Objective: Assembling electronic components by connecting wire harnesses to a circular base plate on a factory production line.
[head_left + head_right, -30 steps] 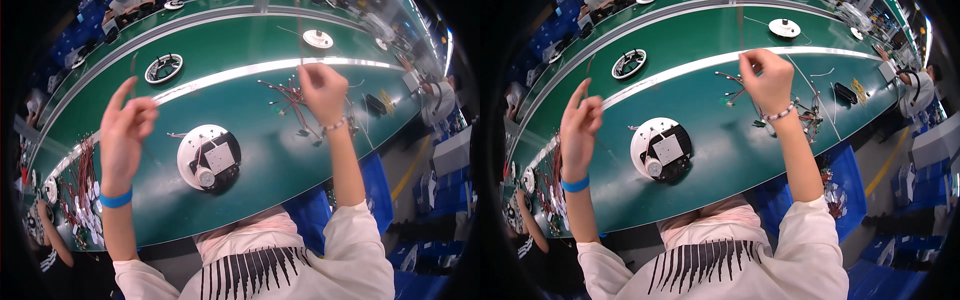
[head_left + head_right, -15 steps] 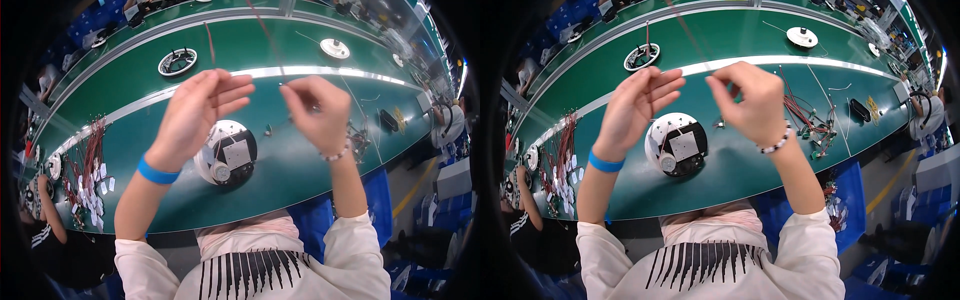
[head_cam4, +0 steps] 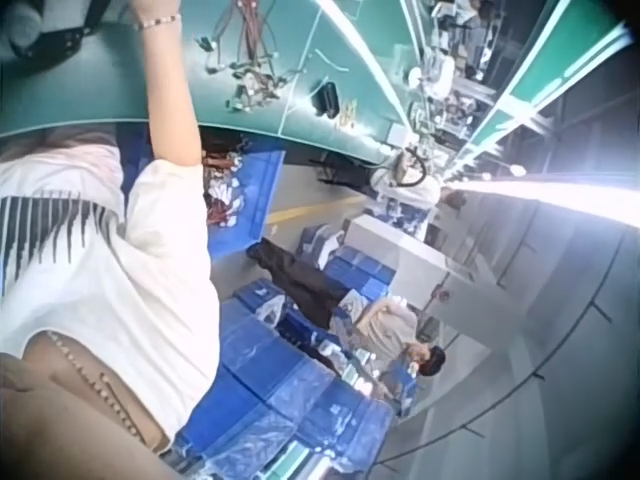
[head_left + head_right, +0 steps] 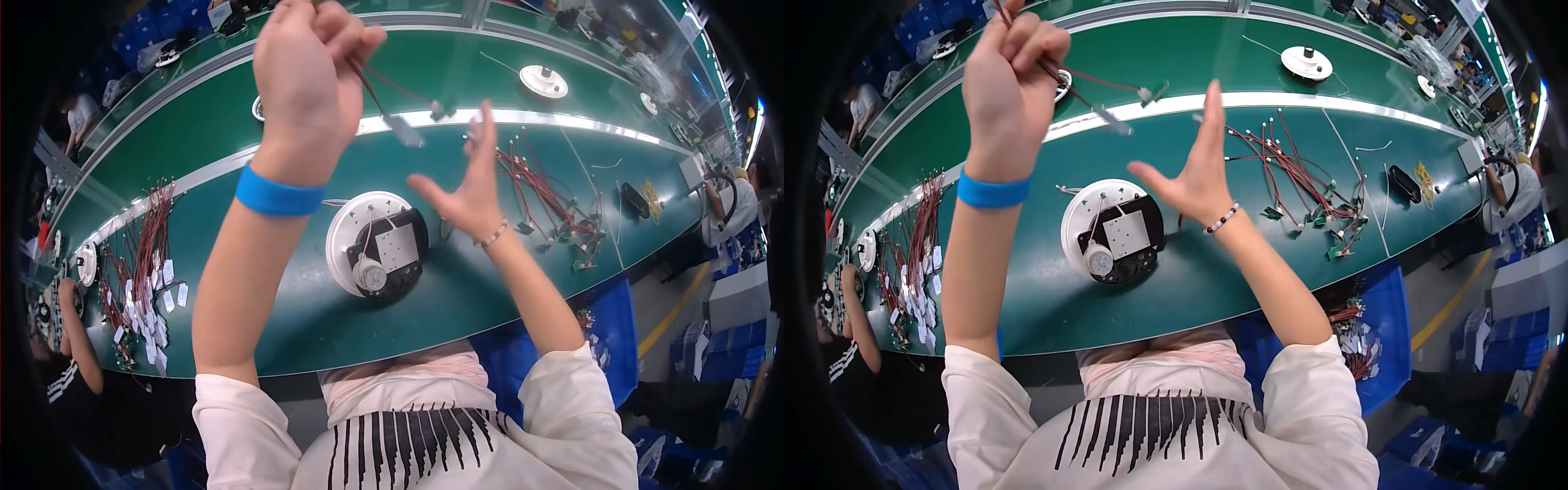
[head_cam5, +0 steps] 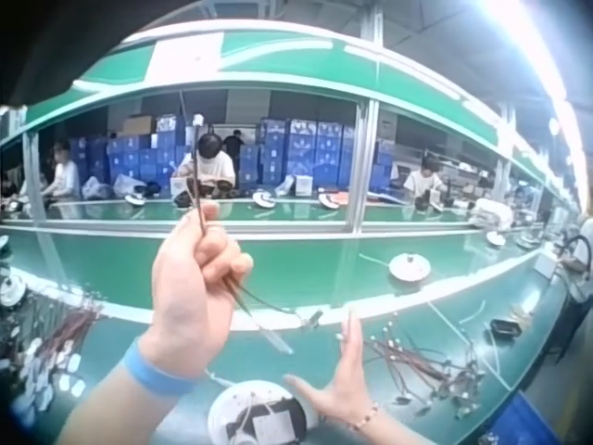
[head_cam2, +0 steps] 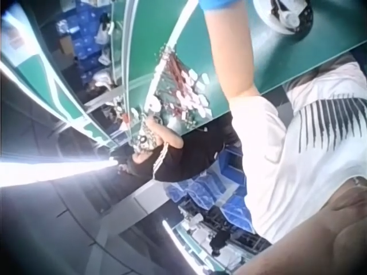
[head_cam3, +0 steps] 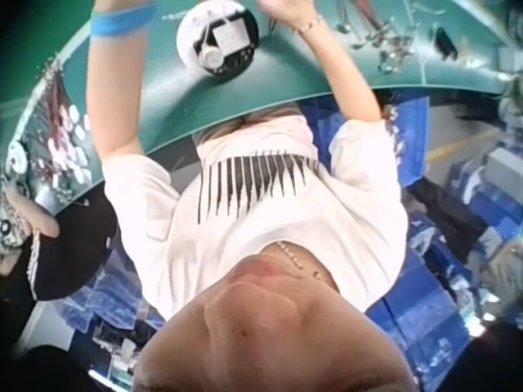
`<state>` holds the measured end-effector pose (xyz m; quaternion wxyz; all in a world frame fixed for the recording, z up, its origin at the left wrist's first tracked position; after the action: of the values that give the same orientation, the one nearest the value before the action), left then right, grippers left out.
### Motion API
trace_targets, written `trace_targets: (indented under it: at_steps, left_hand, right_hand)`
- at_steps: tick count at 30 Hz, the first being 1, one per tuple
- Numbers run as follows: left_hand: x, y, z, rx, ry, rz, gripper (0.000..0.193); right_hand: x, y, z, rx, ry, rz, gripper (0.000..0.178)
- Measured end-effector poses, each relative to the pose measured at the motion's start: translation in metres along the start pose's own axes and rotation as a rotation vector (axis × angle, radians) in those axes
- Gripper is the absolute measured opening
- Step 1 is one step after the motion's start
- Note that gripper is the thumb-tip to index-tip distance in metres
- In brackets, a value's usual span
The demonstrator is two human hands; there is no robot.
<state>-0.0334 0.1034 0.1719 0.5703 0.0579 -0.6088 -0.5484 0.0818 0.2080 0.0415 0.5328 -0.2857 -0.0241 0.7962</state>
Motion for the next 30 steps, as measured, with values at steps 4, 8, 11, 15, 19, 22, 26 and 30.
trace_targets:
  at_steps: [4, 8, 11, 15, 19, 22, 26, 30]
  left_hand:
    - [0.035, -0.001, 0.013, -0.076, 0.116, -0.021, 0.019]
    - [0.056, 0.0, 0.002, 0.005, 0.172, 0.019, 0.024]
    - [0.055, -0.003, -0.014, -0.028, 0.144, 0.178, 0.026]
    - [0.007, 0.0, -0.053, -0.27, -0.107, 0.525, 0.025]
    - [-0.039, -0.01, -0.086, -0.237, -0.476, 0.401, 0.028]
    - [-0.048, -0.023, -0.098, -0.207, -0.498, 0.385, 0.028]
    - [-0.064, -0.034, -0.117, -0.275, -0.571, 0.386, 0.026]
    - [-0.072, -0.036, -0.126, -0.267, -0.594, 0.42, 0.025]
  right_hand:
    - [0.026, 0.01, -0.02, -0.379, 0.471, 0.308, 0.056]
    - [0.074, -0.046, -0.001, -0.572, 0.378, -0.322, 0.053]
    - [0.054, -0.075, 0.012, -0.276, 0.007, -0.57, 0.061]
    - [-0.053, -0.062, 0.051, -0.167, 0.046, 0.3, 0.051]
    - [-0.095, -0.04, 0.064, -0.101, -0.171, 0.311, 0.016]
    - [-0.099, -0.033, 0.052, -0.171, -0.119, 0.264, 0.014]
    - [-0.092, -0.029, 0.042, -0.215, 0.224, 0.518, 0.012]
    - [-0.089, -0.027, 0.036, -0.152, 0.461, 0.695, 0.013]
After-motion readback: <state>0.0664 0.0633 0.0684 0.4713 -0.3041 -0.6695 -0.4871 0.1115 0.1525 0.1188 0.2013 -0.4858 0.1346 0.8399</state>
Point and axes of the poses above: each hand's wrist, its own z-axis towards the middle knuckle, its own y-axis out of the palm, x = y × z, the point moved 4 cm from there along z, towards the middle knuckle, and after that the axes turned 12 degrees about -y, right-handed, at the moved point
